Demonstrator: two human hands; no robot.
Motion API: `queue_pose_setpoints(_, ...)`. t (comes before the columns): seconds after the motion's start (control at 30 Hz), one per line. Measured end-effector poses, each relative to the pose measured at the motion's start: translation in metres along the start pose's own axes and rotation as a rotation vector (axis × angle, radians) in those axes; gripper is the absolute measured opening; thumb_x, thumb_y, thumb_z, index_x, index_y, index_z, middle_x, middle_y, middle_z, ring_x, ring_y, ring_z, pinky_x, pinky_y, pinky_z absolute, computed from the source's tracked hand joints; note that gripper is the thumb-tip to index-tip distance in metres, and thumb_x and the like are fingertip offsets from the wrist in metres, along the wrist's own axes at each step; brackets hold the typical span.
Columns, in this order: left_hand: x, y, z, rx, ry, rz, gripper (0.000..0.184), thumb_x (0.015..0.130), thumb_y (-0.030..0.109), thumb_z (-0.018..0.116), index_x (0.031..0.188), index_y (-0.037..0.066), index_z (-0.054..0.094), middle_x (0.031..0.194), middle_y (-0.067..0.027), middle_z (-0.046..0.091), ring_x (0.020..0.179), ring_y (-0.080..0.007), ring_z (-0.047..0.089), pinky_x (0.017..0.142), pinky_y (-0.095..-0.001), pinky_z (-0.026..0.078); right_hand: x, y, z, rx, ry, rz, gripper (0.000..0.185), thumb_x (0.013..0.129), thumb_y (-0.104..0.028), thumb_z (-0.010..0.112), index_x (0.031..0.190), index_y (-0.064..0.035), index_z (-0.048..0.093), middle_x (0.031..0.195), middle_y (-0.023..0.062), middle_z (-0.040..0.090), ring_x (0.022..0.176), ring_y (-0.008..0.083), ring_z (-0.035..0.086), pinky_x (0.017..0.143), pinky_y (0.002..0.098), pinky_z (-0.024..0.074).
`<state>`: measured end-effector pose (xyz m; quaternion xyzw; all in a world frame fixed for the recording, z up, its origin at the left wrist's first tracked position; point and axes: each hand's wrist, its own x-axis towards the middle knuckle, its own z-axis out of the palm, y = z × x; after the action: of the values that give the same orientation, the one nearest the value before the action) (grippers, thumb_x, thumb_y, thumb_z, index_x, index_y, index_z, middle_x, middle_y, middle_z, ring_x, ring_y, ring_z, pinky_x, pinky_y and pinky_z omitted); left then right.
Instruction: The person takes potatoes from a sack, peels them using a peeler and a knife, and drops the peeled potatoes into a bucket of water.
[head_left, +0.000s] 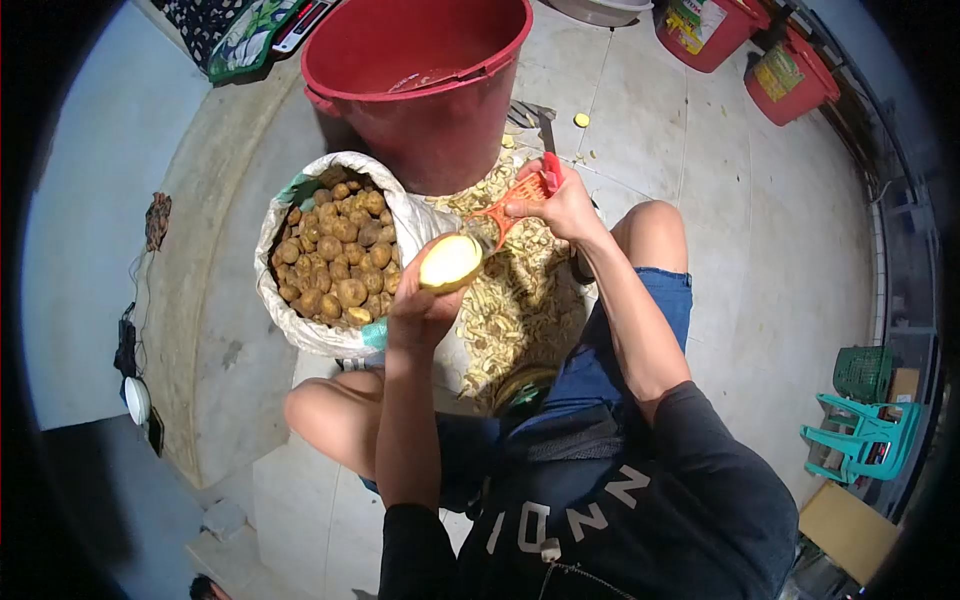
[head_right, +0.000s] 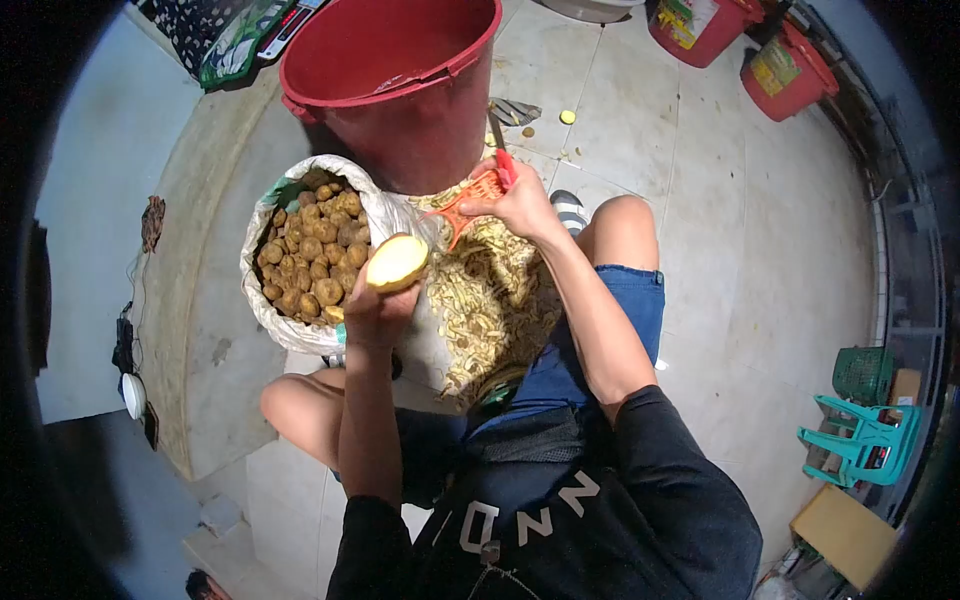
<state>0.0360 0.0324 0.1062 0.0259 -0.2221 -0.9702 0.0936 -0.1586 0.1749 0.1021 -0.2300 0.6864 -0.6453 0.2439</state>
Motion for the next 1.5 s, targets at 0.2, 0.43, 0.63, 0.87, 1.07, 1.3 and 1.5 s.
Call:
queue_pose_setpoints(0.2, 0.009, -0.002, -0.019, 0.398, 0.111, 0.006, 0.074, 0.073, 0.013, 0.071, 0.134, -0.008, 0.035, 0.126, -0.0181, 0.051, 0.117, -0.0282, 0.053, 0.108, -0.0392, 0.037, -0.018, -0.013, 0.014, -0.050, -0.071, -0.122, 0.043, 0.063, -0.004, 0.088, 0.095, -0.0024, 0.059, 0.081, 0.0010, 0.065, 0.074, 0.0075, 0.060, 0.067, 0.0247, 0.0490)
queue_pose_setpoints(0.43, 0.006, -0.004, -0.005, 0.330, 0.091, 0.083, 0.068, 0.071, -0.007, 0.054, 0.136, -0.008, 0.033, 0.117, -0.0159, 0.055, 0.107, -0.0204, 0.057, 0.096, -0.0278, 0.046, -0.024, -0.027, 0.014, 0.063, -0.162, -0.138, 0.041, 0.066, 0.001, 0.084, 0.097, -0.0010, 0.057, 0.082, 0.0033, 0.065, 0.076, 0.0105, 0.063, 0.069, 0.0262, 0.0523)
queue_pose_setpoints(0.63, 0.004, 0.001, -0.015, 0.184, 0.040, 0.004, 0.076, 0.067, 0.001, 0.066, 0.135, -0.014, 0.033, 0.124, -0.0178, 0.053, 0.118, -0.0236, 0.053, 0.103, -0.0316, 0.042, -0.014, -0.011, 0.002, 0.076, -0.146, -0.072, 0.046, 0.064, -0.001, 0.086, 0.099, -0.0015, 0.057, 0.084, 0.0026, 0.065, 0.080, 0.0104, 0.062, 0.071, 0.0255, 0.0507)
queue_pose_setpoints(0.87, 0.002, 0.001, -0.009, 0.006, -0.084, -0.008, 0.077, 0.069, 0.002, 0.071, 0.134, -0.013, 0.033, 0.124, -0.0188, 0.053, 0.116, -0.0250, 0.054, 0.105, -0.0334, 0.041, -0.012, -0.026, 0.000, -0.003, -0.056, -0.001, 0.042, 0.066, -0.003, 0.086, 0.097, -0.0021, 0.058, 0.083, 0.0023, 0.065, 0.078, 0.0094, 0.061, 0.071, 0.0258, 0.0500)
queue_pose_setpoints(1.07, 0.002, -0.002, -0.015, 0.196, 0.084, -0.008, 0.086, 0.064, 0.015, 0.079, 0.133, -0.013, 0.034, 0.124, -0.0195, 0.053, 0.117, -0.0273, 0.055, 0.109, -0.0390, 0.037, -0.010, -0.018, 0.003, -0.070, -0.047, -0.064, 0.047, 0.063, -0.009, 0.090, 0.097, -0.0018, 0.059, 0.083, 0.0009, 0.063, 0.079, 0.0088, 0.060, 0.072, 0.0263, 0.0492)
queue_pose_setpoints(1.3, 0.003, 0.004, -0.008, 0.269, 0.079, 0.038, 0.091, 0.068, 0.020, 0.082, 0.136, -0.013, 0.030, 0.125, -0.0180, 0.052, 0.118, -0.0274, 0.053, 0.107, -0.0392, 0.039, -0.013, -0.009, -0.006, -0.113, -0.047, -0.148, 0.043, 0.065, -0.008, 0.088, 0.098, -0.0020, 0.059, 0.082, 0.0012, 0.065, 0.075, 0.0078, 0.059, 0.067, 0.0247, 0.0490)
queue_pose_setpoints(1.5, 0.005, 0.006, -0.019, 0.286, 0.077, 0.009, 0.083, 0.067, 0.000, 0.073, 0.137, -0.010, 0.030, 0.125, -0.0167, 0.051, 0.114, -0.0240, 0.055, 0.103, -0.0351, 0.043, -0.020, -0.028, -0.002, 0.079, -0.101, -0.102, 0.044, 0.066, -0.009, 0.088, 0.099, -0.0018, 0.060, 0.084, 0.0007, 0.065, 0.077, 0.0073, 0.059, 0.069, 0.0242, 0.0497)
